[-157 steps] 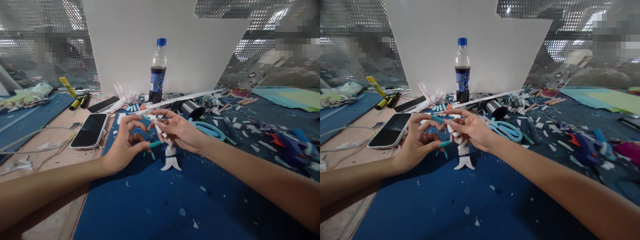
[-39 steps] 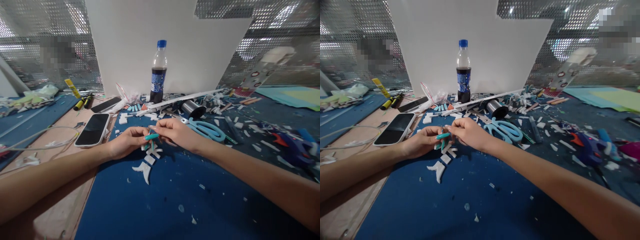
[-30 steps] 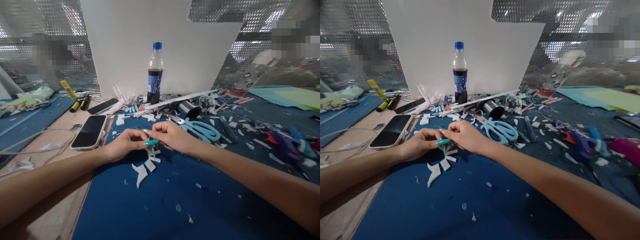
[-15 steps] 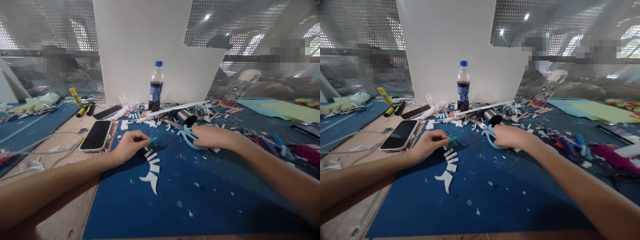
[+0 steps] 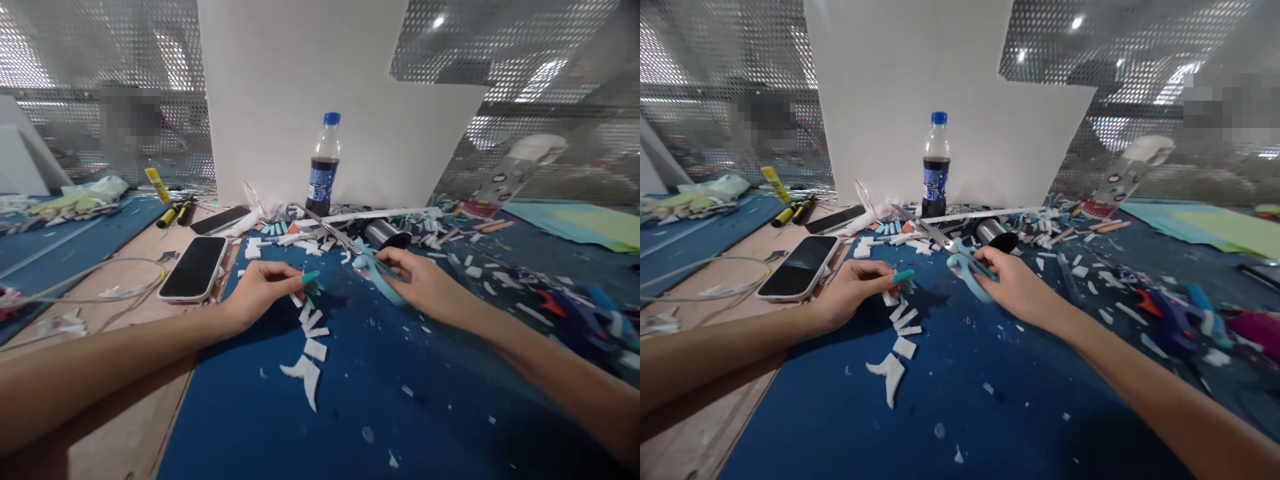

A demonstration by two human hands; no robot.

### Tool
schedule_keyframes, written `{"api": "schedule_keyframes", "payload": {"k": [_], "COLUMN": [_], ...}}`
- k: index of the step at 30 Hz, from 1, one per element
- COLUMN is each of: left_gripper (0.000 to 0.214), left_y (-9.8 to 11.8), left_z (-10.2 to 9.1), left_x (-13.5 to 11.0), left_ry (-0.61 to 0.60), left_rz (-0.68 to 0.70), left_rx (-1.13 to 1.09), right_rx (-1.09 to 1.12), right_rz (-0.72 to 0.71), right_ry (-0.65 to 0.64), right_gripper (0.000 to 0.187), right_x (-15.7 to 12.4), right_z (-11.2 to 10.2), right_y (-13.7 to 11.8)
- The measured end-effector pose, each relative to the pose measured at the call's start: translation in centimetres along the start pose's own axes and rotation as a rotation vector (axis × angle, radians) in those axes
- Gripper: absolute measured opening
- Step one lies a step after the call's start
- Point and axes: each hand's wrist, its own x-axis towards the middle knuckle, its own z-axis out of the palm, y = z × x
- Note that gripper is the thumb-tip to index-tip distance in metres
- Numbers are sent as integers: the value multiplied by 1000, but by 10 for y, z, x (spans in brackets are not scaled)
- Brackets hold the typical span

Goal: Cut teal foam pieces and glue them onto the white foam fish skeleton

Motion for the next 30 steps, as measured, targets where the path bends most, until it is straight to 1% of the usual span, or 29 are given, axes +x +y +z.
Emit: {"api": "schedule_keyframes", "payload": {"k": [2,5,7,11,15,20,26,30], "left_gripper": [18,16,16,16,11,10,9,10], "left_y": [-3,-7,-7,-7,-7,-8,-8,-8], "left_z": [-2,-3,-4,-5,-6,-7,-7,-7], "left_x": [1,2,3,5,5,5,6,6], "left_ry": [-24,-64,-82,-113,-131,-136,-151,-147], "left_rz": [-24,-75,-117,-173,-150,-121,-83,-104], "left_rx": [-84,-187,-234,-264,-236,-219,-215,-217], "right_rx": [18,-64,-145,-247,-316,-382,-412,-385], "right_rz": [50,32,-31,-206,-301,-364,-375,-356], "right_ry": [-4,51,86,164,220,304,281,280], "right_gripper": [25,35,35,21,17,13,13,9], "right_x": [-2,-2,-2,-3,-6,-5,-4,-5], "right_z": [6,13,17,25,30,31,31,30], "right_y": [-5,-8,-6,0,2,3,9,10]}}
